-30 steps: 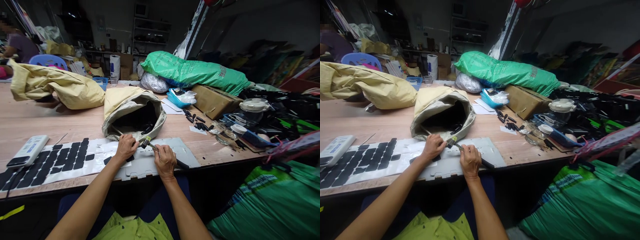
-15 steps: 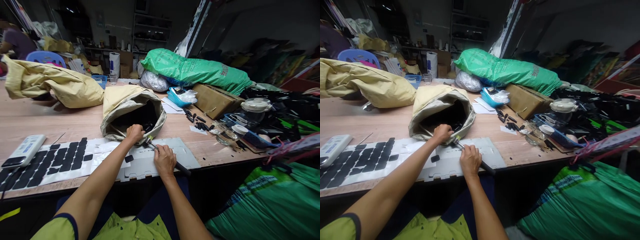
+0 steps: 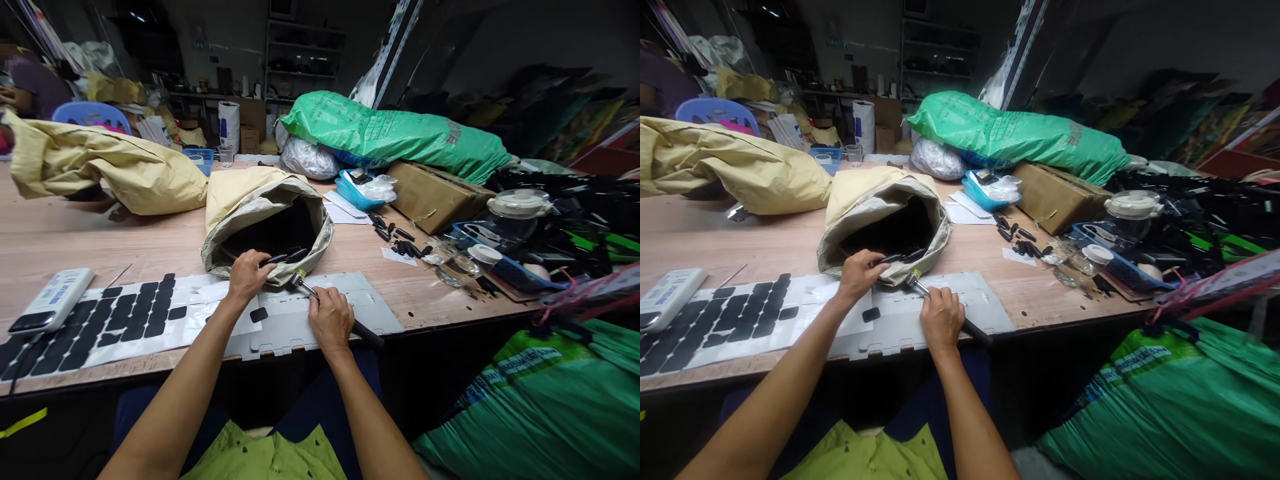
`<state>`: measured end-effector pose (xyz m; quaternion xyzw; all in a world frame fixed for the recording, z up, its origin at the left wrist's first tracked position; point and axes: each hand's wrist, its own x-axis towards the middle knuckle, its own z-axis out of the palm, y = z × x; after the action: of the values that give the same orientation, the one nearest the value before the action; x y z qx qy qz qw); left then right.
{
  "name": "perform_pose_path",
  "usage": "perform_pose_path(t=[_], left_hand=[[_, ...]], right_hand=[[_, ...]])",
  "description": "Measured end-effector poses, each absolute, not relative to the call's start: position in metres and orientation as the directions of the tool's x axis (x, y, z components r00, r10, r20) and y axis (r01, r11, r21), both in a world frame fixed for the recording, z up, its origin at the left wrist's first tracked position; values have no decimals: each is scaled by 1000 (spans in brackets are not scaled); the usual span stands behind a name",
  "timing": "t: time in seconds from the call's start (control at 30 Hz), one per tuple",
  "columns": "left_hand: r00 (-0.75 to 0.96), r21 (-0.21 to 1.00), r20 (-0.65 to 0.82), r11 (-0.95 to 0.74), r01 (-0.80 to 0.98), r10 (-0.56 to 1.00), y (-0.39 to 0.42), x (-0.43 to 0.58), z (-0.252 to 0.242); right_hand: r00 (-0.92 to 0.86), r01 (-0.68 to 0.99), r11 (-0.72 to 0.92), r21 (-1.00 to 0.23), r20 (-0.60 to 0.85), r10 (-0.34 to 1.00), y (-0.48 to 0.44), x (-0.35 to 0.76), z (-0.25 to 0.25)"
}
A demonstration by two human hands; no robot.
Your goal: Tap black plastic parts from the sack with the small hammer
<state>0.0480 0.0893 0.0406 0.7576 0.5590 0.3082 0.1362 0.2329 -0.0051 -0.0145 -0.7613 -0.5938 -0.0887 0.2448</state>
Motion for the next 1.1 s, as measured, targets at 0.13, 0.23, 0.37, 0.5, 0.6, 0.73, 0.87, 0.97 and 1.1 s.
perform_pose_path(t=[0.13,0.23,0.37,0.5,0.6,0.73,0.87,0.97,1.1], left_hand=[[293,600,304,-421,680,907,47,13,21],[317,579,272,-417,700,909,31,7,3],[327,568,280,-430,702,903,29,11,-4],[358,582,268,-446,679,894,31,10,0],[344,608,229,-410,680,911,31,9,3],[341,628,188,-380,680,921,30,9,5],[338,626,180,-372,685,924,30,10,6],[331,632,179,-366,683,926,30,10,6],[331,642,176,-363,675,927,30,9,5]], right_hand=[[284,946,-176,-274,429,858,-5,233,-14],[288,945,-179,-274,432,855,-6,233,-15],[295,937,-171,-305,429,854,-5,233,-16],[299,915,-139,-380,404,864,-6,236,-13],[295,851,-49,-522,399,868,-12,236,-9],[248,702,139,-698,422,872,-29,225,-7],[181,654,178,-736,380,907,-45,209,-6],[125,664,201,-720,372,920,-50,202,-1],[123,701,212,-681,408,905,-53,197,4]])
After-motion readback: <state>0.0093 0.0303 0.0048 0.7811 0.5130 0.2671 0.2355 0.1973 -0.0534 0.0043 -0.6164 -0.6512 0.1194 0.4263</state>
